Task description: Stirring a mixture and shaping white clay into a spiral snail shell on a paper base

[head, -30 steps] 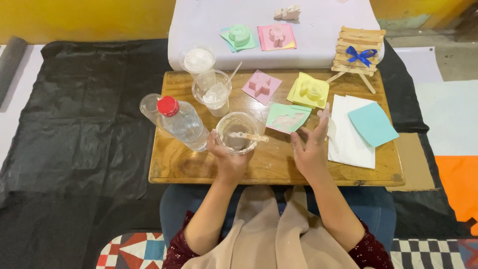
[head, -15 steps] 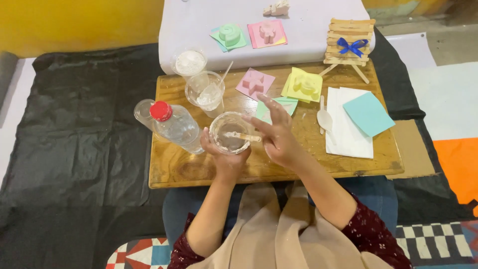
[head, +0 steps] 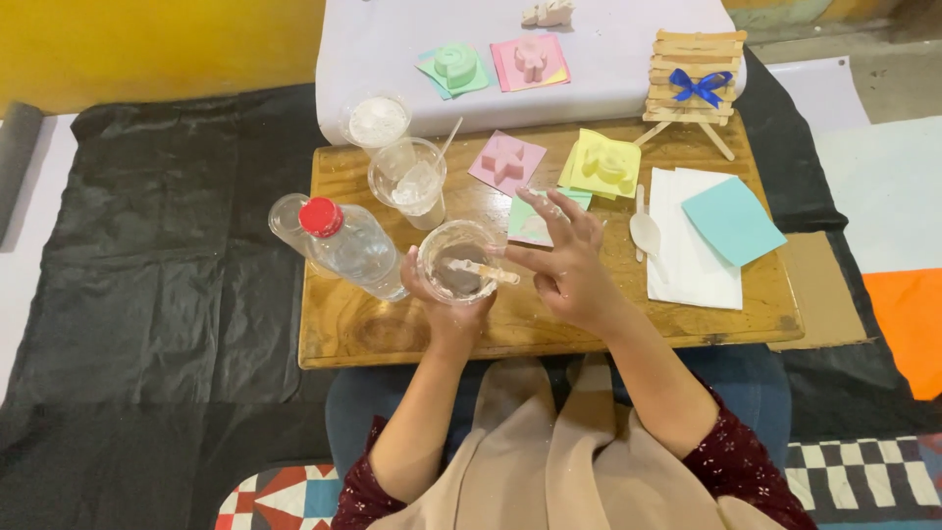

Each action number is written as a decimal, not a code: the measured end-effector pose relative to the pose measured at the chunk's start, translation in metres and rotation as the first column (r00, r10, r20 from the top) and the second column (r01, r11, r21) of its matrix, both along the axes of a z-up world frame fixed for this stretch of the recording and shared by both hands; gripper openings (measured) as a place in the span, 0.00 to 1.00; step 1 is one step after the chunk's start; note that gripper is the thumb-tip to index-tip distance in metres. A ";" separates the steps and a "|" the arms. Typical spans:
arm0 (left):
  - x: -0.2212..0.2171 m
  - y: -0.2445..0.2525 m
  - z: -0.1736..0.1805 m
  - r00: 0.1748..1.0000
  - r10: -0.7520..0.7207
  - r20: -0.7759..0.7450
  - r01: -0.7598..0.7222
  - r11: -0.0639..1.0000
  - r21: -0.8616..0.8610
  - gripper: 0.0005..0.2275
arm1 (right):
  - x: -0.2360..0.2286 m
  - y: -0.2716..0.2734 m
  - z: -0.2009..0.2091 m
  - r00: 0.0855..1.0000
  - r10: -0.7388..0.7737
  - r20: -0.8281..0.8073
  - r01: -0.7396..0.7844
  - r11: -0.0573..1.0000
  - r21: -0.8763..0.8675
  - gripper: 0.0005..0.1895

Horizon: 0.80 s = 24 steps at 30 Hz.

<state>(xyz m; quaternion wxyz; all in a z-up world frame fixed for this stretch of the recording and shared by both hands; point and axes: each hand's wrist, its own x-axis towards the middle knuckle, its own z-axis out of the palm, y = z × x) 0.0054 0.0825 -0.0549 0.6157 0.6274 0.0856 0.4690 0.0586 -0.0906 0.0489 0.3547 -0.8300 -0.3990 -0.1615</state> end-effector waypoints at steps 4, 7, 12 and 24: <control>0.006 -0.004 -0.030 0.997 0.067 -0.031 -0.063 0.990 0.124 0.62 | -0.005 -0.008 0.008 0.995 -0.006 -0.100 0.013 0.998 0.067 0.34; 0.006 -0.013 -0.015 0.993 -0.006 0.119 -0.001 0.998 0.058 0.60 | -0.007 -0.010 0.012 0.989 0.018 -0.149 -0.002 0.994 0.110 0.34; 0.001 -0.006 0.005 0.999 0.024 0.022 -0.029 0.962 0.270 0.59 | -0.023 -0.006 0.038 0.976 0.115 -0.183 -0.064 0.962 0.264 0.17; -0.001 -0.004 0.003 1.000 -0.015 0.015 0.010 0.961 0.277 0.54 | -0.013 0.017 0.049 0.985 0.068 0.156 -0.077 0.996 0.051 0.09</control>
